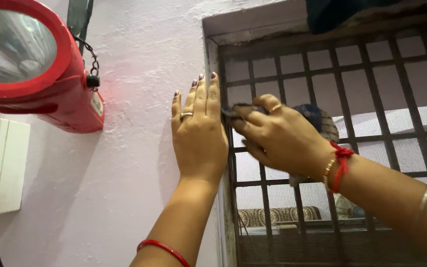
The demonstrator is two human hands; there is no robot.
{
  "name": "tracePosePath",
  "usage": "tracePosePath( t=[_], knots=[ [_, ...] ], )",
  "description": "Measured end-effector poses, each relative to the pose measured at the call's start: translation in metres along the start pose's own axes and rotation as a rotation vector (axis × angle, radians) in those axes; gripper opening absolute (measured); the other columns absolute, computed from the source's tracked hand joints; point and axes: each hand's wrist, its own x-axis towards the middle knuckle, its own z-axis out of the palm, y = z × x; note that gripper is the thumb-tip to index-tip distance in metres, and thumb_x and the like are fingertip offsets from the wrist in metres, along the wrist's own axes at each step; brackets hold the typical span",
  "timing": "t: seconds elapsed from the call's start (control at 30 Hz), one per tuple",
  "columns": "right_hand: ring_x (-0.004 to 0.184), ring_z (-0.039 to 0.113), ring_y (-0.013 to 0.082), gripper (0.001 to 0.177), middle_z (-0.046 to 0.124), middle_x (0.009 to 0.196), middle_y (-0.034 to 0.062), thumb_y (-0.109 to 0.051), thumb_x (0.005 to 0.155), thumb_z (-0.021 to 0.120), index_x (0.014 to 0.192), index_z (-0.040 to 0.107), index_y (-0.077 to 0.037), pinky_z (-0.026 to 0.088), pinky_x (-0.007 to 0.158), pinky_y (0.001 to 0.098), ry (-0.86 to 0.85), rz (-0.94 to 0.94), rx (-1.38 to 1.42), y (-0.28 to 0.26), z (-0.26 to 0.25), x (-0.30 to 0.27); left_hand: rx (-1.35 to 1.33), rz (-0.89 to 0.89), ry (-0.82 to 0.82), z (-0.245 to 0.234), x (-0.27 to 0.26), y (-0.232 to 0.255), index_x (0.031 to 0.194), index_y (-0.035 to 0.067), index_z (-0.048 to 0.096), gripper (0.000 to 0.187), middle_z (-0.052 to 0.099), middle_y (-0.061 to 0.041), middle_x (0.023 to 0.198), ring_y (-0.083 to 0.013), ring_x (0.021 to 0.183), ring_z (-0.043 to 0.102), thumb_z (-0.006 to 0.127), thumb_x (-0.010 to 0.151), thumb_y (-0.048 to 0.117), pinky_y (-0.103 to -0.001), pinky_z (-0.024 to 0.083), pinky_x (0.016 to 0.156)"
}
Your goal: The person wipes a door, a window frame, and a curtain rod with a cloth.
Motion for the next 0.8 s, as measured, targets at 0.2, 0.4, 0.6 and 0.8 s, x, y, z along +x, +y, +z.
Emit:
tracePosePath(
  t=[0.2,0.4,0.6,0.8],
  knots=[
    [0.116,0.065,0.0348,0.024,0.071,0.124,0.0051,-0.027,0.093,0.062,0.111,0.074,-0.017,0.061,0.091,0.0450,0.012,-0.264,-0.012,0.012,-0.003,-0.023,0.011,0.012,0.004,-0.003,0.001,0.000,0.149,0.009,0.052,0.058,0.055,-0.010,0.151,-0.0207,0.142,0.048,0.055,0.091,0.007,-0.044,0.023,0.125],
    [0.112,0.067,0.0321,0.029,0.073,0.129,0.0032,-0.007,0.101,0.059,0.122,0.076,-0.016,0.063,0.068,0.0343,0.030,-0.079,-0.211,0.043,0.013,-0.006,0.023,0.005,0.007,0.003,-0.001,-0.001,0.145,0.010,0.056,0.053,0.056,-0.007,0.151,-0.0183,0.139,0.050,0.055,0.092,0.007,-0.044,0.024,0.125],
    [0.114,0.066,0.0367,0.037,0.073,0.125,0.0003,-0.005,0.094,0.060,0.125,0.073,-0.021,0.064,0.075,0.0378,0.088,0.291,-0.328,0.034,0.035,0.034,-0.018,-0.007,0.036,-0.001,0.000,0.000,0.141,0.009,0.061,0.048,0.056,-0.008,0.150,-0.0201,0.140,0.050,0.056,0.093,0.009,-0.044,0.025,0.124],
    [0.118,0.064,0.0376,0.040,0.070,0.132,0.0018,-0.006,0.090,0.058,0.125,0.073,-0.017,0.061,0.089,0.0411,0.164,0.298,-0.190,0.030,0.037,0.051,-0.102,-0.021,0.053,-0.006,0.000,0.000,0.125,0.010,0.072,0.036,0.057,-0.009,0.148,-0.0227,0.139,0.050,0.061,0.091,0.009,-0.046,0.027,0.123]
  ],
)
